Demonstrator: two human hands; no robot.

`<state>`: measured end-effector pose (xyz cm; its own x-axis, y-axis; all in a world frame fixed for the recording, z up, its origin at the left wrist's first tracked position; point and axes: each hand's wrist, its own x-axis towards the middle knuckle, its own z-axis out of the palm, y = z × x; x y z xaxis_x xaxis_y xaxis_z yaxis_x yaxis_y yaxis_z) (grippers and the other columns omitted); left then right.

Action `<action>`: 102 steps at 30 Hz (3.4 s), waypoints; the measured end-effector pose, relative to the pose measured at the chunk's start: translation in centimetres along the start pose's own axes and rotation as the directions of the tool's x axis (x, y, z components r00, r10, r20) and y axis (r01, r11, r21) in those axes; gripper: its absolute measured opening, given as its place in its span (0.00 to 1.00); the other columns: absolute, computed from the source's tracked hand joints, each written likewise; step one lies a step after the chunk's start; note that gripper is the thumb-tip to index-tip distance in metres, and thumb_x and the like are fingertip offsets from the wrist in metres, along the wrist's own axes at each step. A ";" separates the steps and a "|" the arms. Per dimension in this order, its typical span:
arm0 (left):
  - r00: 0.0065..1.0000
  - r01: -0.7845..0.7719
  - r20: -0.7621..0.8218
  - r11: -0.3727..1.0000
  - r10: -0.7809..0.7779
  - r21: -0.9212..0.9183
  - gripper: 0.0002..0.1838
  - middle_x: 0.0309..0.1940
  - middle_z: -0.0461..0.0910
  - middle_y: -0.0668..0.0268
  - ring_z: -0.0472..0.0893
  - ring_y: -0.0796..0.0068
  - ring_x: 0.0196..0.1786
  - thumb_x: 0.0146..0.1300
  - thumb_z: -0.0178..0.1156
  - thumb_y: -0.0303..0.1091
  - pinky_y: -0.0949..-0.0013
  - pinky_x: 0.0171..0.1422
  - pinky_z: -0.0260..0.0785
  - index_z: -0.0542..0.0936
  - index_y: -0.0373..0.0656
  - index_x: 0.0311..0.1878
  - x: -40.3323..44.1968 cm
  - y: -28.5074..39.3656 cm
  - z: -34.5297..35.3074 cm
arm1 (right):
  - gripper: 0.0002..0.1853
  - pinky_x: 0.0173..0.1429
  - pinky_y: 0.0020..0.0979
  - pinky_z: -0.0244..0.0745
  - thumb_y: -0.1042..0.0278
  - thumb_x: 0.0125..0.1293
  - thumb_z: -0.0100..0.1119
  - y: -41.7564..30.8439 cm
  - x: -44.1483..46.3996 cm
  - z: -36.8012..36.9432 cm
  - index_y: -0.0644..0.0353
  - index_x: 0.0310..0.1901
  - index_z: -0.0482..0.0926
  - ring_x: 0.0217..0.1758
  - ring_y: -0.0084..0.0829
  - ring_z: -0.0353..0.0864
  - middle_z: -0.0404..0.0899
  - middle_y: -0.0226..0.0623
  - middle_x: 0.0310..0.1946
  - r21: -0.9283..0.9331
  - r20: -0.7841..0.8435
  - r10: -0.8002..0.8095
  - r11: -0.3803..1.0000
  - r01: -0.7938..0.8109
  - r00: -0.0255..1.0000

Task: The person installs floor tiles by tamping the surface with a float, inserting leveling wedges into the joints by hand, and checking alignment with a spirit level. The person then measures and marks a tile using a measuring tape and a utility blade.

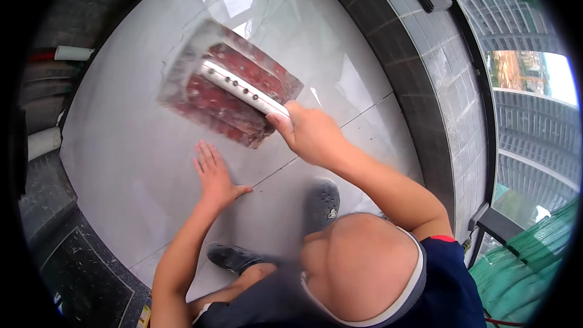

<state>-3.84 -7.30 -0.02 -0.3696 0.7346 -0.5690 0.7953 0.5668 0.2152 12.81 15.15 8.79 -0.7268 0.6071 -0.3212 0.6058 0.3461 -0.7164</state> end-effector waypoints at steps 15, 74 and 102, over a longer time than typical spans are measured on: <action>0.978 -0.198 0.095 0.974 0.188 0.108 0.80 0.83 0.35 0.30 0.36 0.35 0.87 0.40 0.82 0.64 0.38 0.87 0.32 0.45 0.18 0.79 -3.4 2.1 2.6 | 0.38 0.53 0.53 0.78 0.33 0.79 0.43 4.5 2.4 0.9 0.68 0.42 0.85 0.44 0.60 0.86 0.86 0.60 0.36 -0.015 0.125 0.319 0.948 -0.319 0.940; -0.757 -0.113 0.531 -0.726 -0.379 -0.679 0.49 0.64 0.77 0.38 0.76 0.38 0.68 0.50 0.75 0.46 0.48 0.74 0.69 0.68 0.31 0.72 -86.3 -8.9 67.6 | 0.35 0.74 0.46 0.51 0.48 0.74 0.59 -29.5 10.3 22.4 0.53 0.76 0.61 0.74 0.54 0.54 0.60 0.51 0.74 -0.729 0.172 0.050 0.678 0.093 0.984; -0.542 -0.751 0.479 0.142 -0.691 -0.645 0.06 0.37 0.79 0.66 0.80 0.76 0.31 0.74 0.59 0.29 0.70 0.26 0.76 0.78 0.43 0.51 -70.3 -22.9 32.0 | 0.16 0.51 0.51 0.79 0.54 0.64 0.64 -23.9 21.9 35.2 0.50 0.50 0.82 0.46 0.48 0.83 0.84 0.42 0.38 -0.203 0.972 -0.163 -0.220 0.954 0.169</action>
<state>19.32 -83.91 9.66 -0.1193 -0.9681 -0.2205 0.0806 -0.2308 0.9697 -29.00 -5.03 -2.95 -0.5363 -0.6493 -0.5393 -0.7611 0.6482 -0.0235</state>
